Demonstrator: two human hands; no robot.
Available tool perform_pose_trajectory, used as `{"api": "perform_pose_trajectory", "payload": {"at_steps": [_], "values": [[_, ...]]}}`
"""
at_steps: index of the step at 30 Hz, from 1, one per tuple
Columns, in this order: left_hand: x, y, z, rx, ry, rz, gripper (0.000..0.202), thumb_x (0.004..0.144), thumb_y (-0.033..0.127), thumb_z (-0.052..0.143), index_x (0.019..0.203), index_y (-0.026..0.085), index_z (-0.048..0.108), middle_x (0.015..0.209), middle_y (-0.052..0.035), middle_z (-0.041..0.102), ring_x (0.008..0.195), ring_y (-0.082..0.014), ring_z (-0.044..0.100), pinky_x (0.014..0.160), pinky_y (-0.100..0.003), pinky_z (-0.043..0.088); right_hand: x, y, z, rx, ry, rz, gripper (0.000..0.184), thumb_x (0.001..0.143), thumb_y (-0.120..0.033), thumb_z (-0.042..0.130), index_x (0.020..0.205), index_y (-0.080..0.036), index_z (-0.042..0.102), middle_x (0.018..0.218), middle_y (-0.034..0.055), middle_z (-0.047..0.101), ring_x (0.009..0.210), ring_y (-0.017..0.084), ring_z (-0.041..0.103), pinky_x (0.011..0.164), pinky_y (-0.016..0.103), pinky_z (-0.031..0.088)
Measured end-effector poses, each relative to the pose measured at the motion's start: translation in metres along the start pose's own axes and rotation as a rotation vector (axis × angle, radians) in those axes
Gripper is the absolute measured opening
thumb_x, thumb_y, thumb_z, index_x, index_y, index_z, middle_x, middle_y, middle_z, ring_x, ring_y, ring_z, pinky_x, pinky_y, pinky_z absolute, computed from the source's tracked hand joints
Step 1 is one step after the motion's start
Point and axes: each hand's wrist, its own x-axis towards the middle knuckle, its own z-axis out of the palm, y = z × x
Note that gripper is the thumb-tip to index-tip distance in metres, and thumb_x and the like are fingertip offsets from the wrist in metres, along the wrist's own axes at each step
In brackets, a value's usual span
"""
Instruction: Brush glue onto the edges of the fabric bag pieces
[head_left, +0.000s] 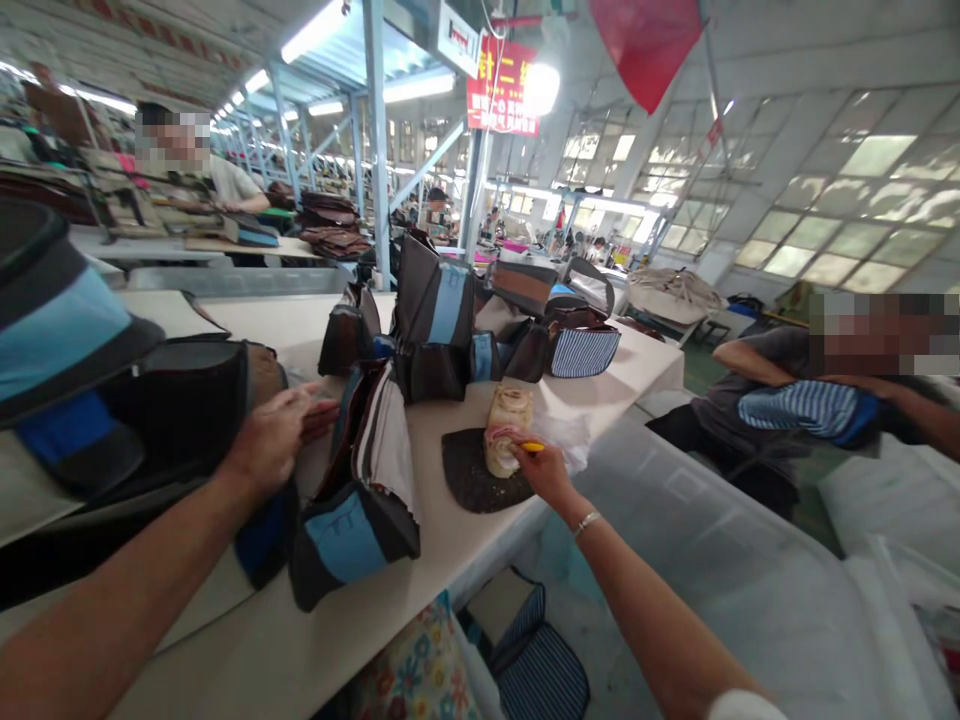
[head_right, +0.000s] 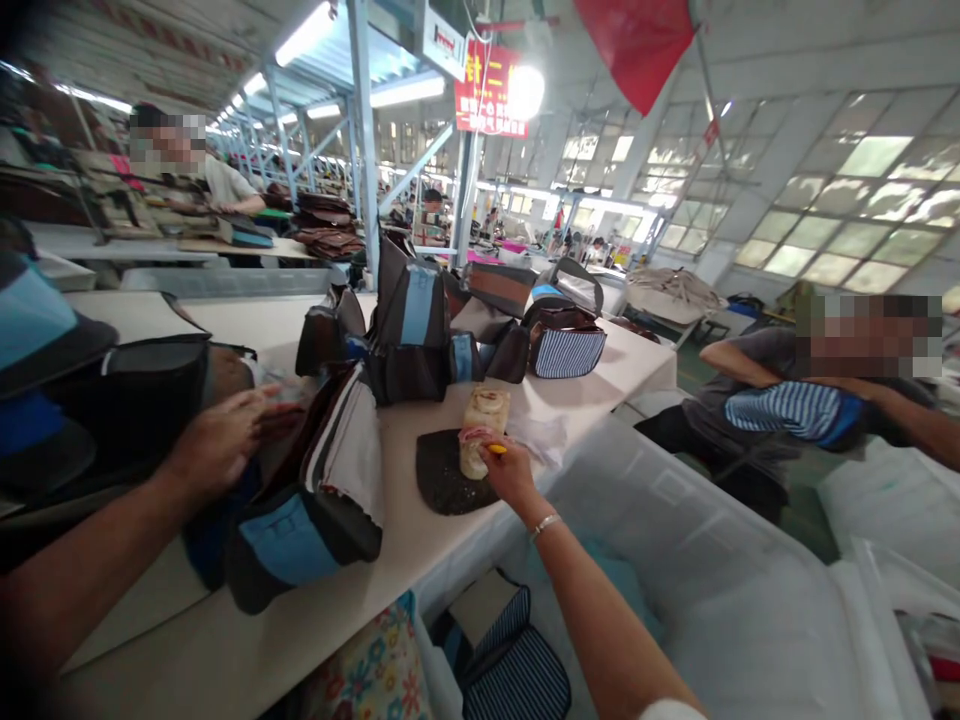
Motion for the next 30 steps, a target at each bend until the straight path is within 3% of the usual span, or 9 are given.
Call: {"api": "perform_pose_trajectory", "payload": {"at_steps": [2, 4, 7, 9, 15, 20, 24, 27, 30], "values": [[-0.039, -0.01, -0.004, -0.079, 0.093, -0.052, 0.066, 0.1, 0.053, 0.008, 0.137, 0.009, 0.041, 0.118, -0.0136, 0.07, 0.103, -0.0205, 0.068, 0.091, -0.036, 0.056, -0.007, 0.001, -0.005, -0.017, -0.014, -0.017, 0.012, 0.076, -0.036, 0.073, 0.083, -0.026, 0.075, 0.097, 0.0045, 0.074, 0.1, 0.024, 0.064, 0.1, 0.045, 0.044], [-0.085, -0.021, -0.003, -0.177, 0.217, -0.112, 0.064, 0.097, 0.06, 0.011, 0.121, 0.02, 0.055, 0.116, -0.0088, 0.069, 0.109, -0.0228, 0.065, 0.101, -0.041, 0.051, -0.017, -0.001, -0.01, -0.035, -0.054, -0.03, 0.014, 0.076, -0.036, 0.074, 0.085, -0.025, 0.076, 0.099, 0.0054, 0.074, 0.101, 0.024, 0.065, 0.099, 0.044, 0.045], [-0.141, -0.036, 0.008, -0.031, 0.127, -0.037, 0.045, 0.092, 0.064, 0.035, 0.122, 0.035, 0.052, 0.125, -0.0024, 0.062, 0.116, -0.0261, 0.06, 0.105, -0.045, 0.048, -0.035, -0.008, -0.017, -0.065, -0.119, -0.033, 0.014, 0.074, -0.035, 0.076, 0.084, -0.025, 0.077, 0.097, 0.0065, 0.074, 0.095, 0.023, 0.066, 0.093, 0.041, 0.048], [-0.16, -0.042, 0.021, 0.109, 0.138, 0.033, 0.047, 0.084, 0.062, 0.054, 0.123, 0.038, 0.05, 0.124, -0.0007, 0.06, 0.114, -0.0282, 0.059, 0.104, -0.048, 0.049, -0.043, -0.01, -0.02, -0.084, -0.124, -0.022, 0.017, 0.074, -0.038, 0.077, 0.084, -0.024, 0.077, 0.094, 0.0071, 0.074, 0.088, 0.022, 0.067, 0.087, 0.038, 0.051], [-0.151, -0.03, 0.046, 0.103, 0.23, 0.158, 0.042, 0.083, 0.057, 0.058, 0.103, 0.02, 0.065, 0.111, -0.0062, 0.062, 0.105, -0.0242, 0.061, 0.099, -0.038, 0.049, -0.039, -0.004, -0.011, -0.104, 0.081, 0.096, 0.051, 0.084, -0.062, 0.058, 0.097, -0.016, 0.073, 0.071, 0.0063, 0.07, 0.052, 0.017, 0.059, 0.05, 0.029, 0.049], [-0.135, -0.001, 0.035, 0.008, 0.243, 0.192, 0.03, 0.088, 0.047, 0.055, 0.083, 0.02, 0.065, 0.088, -0.0027, 0.062, 0.086, -0.0189, 0.061, 0.082, -0.028, 0.049, -0.038, -0.014, -0.011, -0.144, 0.188, 0.152, 0.06, 0.073, -0.074, 0.061, 0.067, -0.014, 0.07, 0.042, 0.0007, 0.054, 0.038, 0.016, 0.05, 0.038, 0.026, 0.034], [-0.13, 0.025, 0.011, 0.005, 0.208, 0.217, 0.029, 0.088, 0.044, 0.056, 0.071, 0.02, 0.058, 0.076, 0.0009, 0.054, 0.075, -0.0159, 0.055, 0.074, -0.025, 0.045, -0.031, -0.069, -0.019, -0.147, 0.236, 0.124, 0.051, 0.073, -0.065, 0.068, 0.062, -0.016, 0.066, 0.046, 0.0001, 0.055, 0.042, 0.015, 0.051, 0.043, 0.026, 0.034], [-0.138, 0.048, -0.006, -0.012, 0.121, 0.236, 0.027, 0.089, 0.041, 0.057, 0.074, 0.019, 0.059, 0.079, 0.0013, 0.053, 0.078, -0.015, 0.055, 0.075, -0.023, 0.043, -0.025, -0.145, -0.011, 0.139, 0.239, 0.038, 0.037, 0.079, -0.053, 0.07, 0.079, -0.017, 0.066, 0.053, -0.0041, 0.054, 0.046, 0.012, 0.049, 0.046, 0.024, 0.037], [-0.151, 0.072, -0.017, -0.046, 0.026, 0.242, 0.026, 0.09, 0.04, 0.057, 0.075, 0.019, 0.061, 0.081, 0.0012, 0.054, 0.08, -0.0148, 0.054, 0.076, -0.023, 0.043, -0.025, -0.227, 0.009, 0.44, 0.077, -0.112, 0.026, 0.083, -0.044, 0.071, 0.079, -0.019, 0.065, 0.05, -0.0068, 0.049, 0.045, 0.01, 0.046, 0.05, 0.023, 0.042]]}}
